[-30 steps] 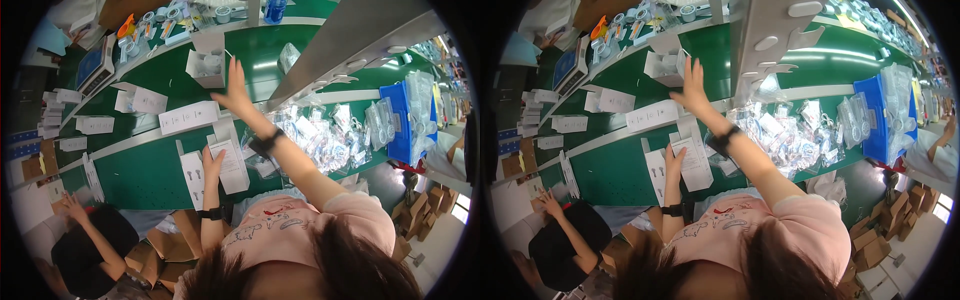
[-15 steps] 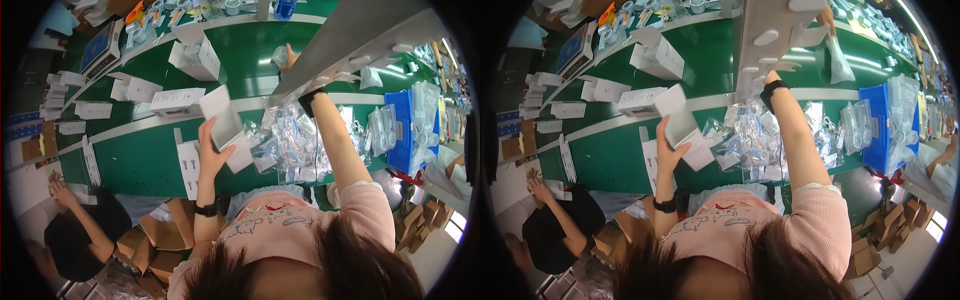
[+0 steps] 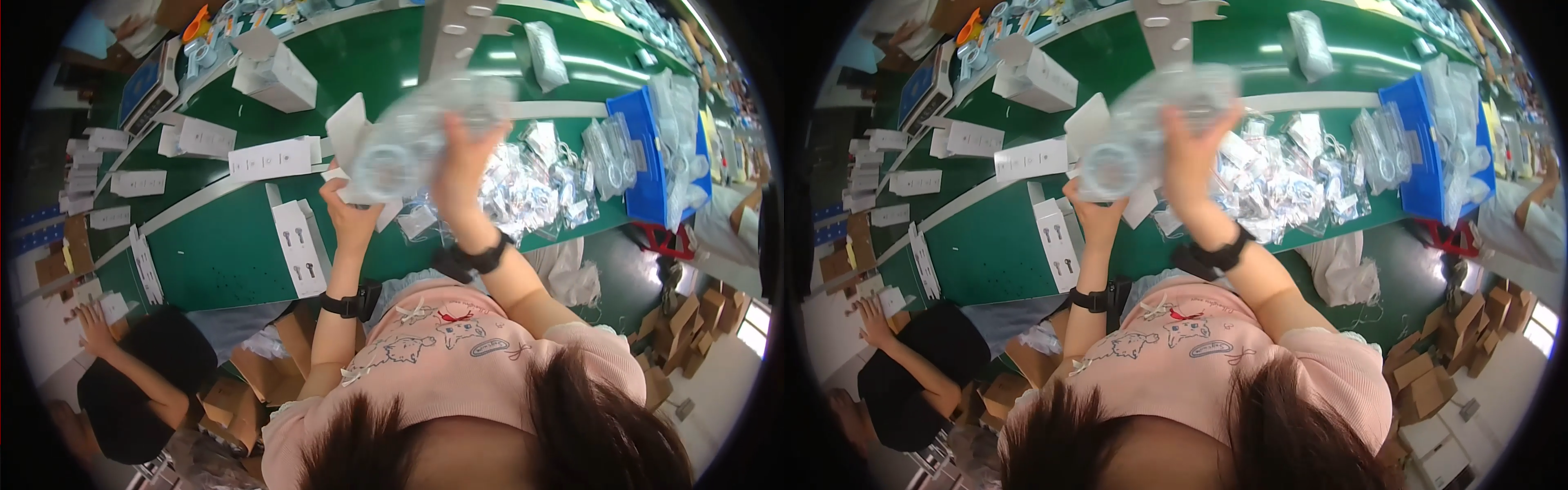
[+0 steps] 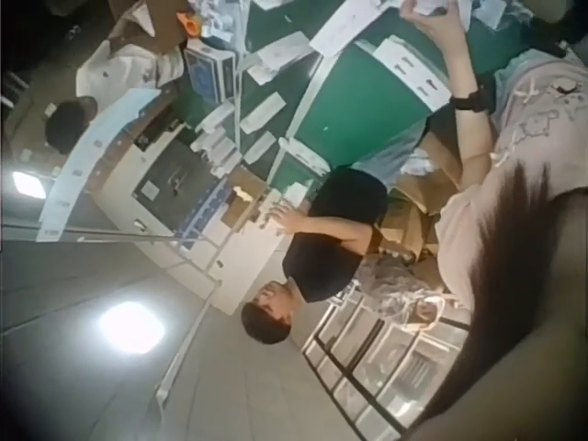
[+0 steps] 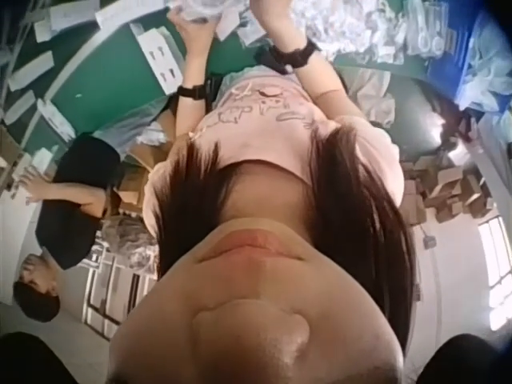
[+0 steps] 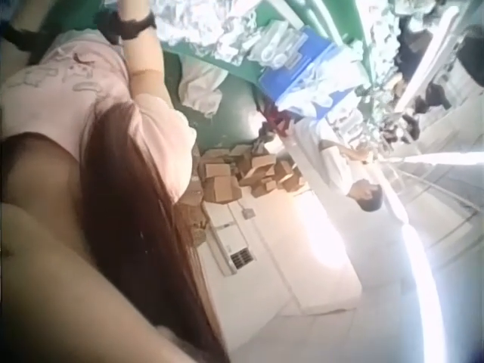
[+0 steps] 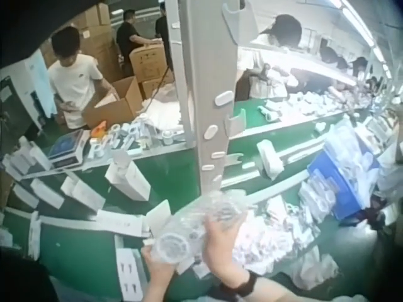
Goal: The person packs items by hand, picking up a white box and placing a small plastic bag and a bubble-wrapped object inside. They fold the box closed and set it aside before repeating the process with several more boxes.
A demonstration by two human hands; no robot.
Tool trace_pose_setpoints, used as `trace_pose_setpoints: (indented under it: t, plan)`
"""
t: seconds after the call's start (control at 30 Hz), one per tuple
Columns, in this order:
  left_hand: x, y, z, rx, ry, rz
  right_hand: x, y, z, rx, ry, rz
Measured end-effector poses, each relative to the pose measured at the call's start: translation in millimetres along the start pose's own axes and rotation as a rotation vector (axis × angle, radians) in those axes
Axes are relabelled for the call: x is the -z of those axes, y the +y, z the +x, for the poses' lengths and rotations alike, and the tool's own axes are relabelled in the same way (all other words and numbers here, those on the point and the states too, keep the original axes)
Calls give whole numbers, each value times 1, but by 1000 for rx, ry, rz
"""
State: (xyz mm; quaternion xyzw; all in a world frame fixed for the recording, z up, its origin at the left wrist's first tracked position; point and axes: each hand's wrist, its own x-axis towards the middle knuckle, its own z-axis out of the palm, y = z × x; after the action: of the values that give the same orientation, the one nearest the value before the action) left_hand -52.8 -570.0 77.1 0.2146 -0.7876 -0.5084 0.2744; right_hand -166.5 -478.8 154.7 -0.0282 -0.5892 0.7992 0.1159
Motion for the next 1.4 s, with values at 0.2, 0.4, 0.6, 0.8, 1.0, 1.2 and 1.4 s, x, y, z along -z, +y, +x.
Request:
trace_pose_setpoints:
  t: [0.2,0.4,0.6,0.8,1.0,1.2,1.4]
  plan:
    - [-5,-13,-5,47,202,53,-6,37,-19,887,-454,-348]
    - [10,-13,-4,-81,206,5,8,-18,11,410,-1000,-665]
    - [-9,16,0,-331,9,-173,21,-35,14,791,-977,-764]
    - [-9,-25,1,-222,16,-55,106,85,100,428,-463,-969]
    - [7,5,23,-75,94,-144,187,151,147,182,-645,-1455]
    - [22,23,43,-71,-17,322,165,108,130,311,-703,-961]
    - [26,34,50,167,33,235,59,4,56,420,-774,-186]
